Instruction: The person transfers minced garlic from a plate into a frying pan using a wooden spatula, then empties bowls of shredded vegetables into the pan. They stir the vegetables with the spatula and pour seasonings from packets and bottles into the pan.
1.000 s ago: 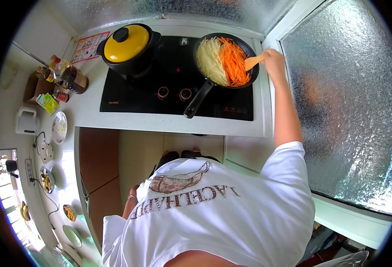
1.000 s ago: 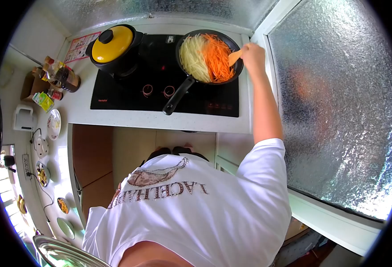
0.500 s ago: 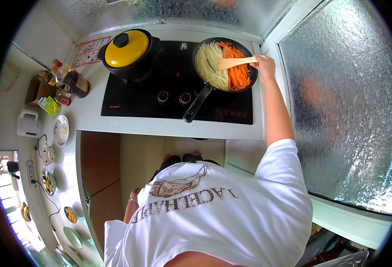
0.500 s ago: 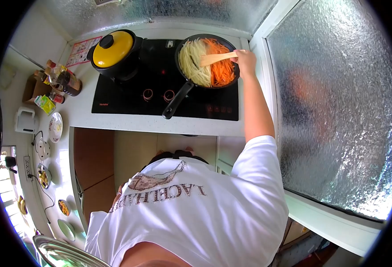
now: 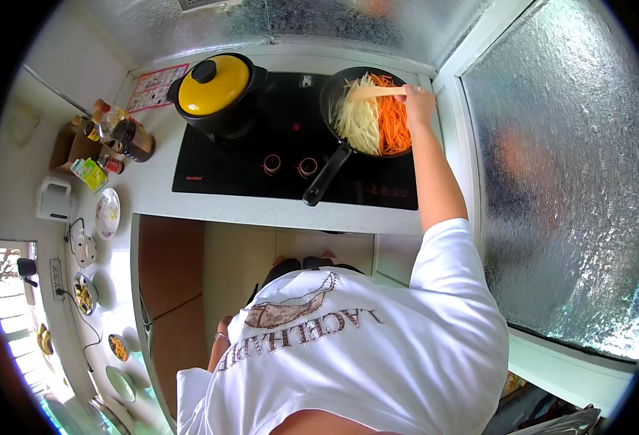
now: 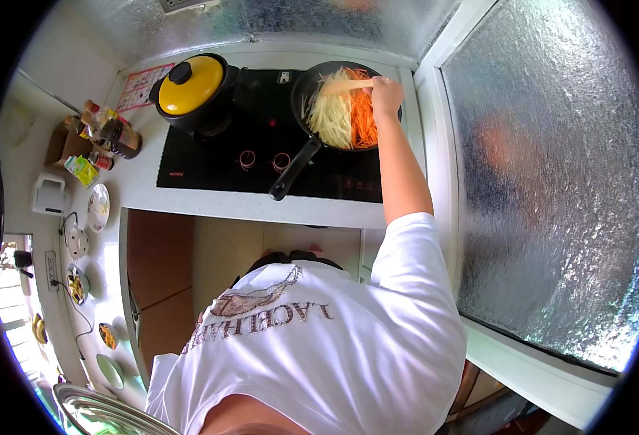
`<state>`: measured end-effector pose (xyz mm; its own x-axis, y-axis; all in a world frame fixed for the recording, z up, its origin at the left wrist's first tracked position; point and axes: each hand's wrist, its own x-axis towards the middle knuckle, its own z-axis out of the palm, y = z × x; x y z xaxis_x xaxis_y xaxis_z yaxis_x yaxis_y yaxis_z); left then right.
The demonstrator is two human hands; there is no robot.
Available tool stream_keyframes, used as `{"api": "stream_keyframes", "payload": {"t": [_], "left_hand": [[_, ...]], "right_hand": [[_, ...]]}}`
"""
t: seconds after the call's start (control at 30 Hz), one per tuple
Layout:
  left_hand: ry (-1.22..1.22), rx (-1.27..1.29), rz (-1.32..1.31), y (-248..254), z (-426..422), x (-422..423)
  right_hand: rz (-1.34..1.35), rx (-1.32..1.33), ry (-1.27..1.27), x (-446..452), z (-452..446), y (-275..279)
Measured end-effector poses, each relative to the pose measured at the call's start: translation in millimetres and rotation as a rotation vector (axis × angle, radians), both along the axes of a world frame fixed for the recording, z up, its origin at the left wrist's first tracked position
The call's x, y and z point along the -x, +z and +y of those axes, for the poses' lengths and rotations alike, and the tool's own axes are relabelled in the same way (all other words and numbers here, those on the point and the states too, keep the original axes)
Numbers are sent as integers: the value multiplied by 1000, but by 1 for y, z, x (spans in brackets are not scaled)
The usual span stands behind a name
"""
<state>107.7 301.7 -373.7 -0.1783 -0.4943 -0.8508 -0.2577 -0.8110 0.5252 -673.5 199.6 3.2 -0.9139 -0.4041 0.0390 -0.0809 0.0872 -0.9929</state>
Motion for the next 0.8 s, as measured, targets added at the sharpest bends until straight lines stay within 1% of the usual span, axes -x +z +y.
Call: {"api": "stream_keyframes", "payload": {"t": [0.03, 0.07, 0.1, 0.2, 0.23, 0.3, 0.37, 0.43, 0.47, 0.5, 0.57, 0.63, 0.7, 0.77, 0.8], "left_hand": [[5, 0, -2, 0, 2, 0], [9, 0, -2, 2, 4, 2], [14, -1, -8, 3, 7, 1], [17, -8, -16, 6, 10, -1], [20, -7, -17, 6, 12, -1], [27, -8, -19, 8, 14, -1], [31, -12, -20, 7, 17, -1], [39, -16, -22, 6, 20, 0], [38, -15, -24, 5, 21, 1], [42, -19, -27, 5, 22, 1], [35, -17, -29, 6, 20, 1], [31, -21, -30, 6, 17, 2], [25, -19, -30, 6, 13, 3], [11, -19, -26, 8, 8, 5], [6, -18, -25, 7, 3, 8]], "right_hand": [[29, 23, -14, -2, -2, 3], [-12, 123, -7, 3, -11, -7], [-15, 123, -1, 3, -17, -13], [294, -213, 16, 17, -25, -35], [277, -189, 8, 30, -22, -44], [228, -184, 14, 29, -4, -25], [161, -10, -19, 24, 10, 2], [88, 99, 33, 36, 25, 13], [106, 39, 39, 38, 31, 20], [105, 39, 41, 36, 31, 18], [-2, -4, 77, 31, 32, 6], [-69, 52, 41, 30, 23, -14], [2, 1, 12, 27, 27, -6], [51, 90, 7, 37, 47, 10], [162, -25, 7, 50, 59, 15]]}}
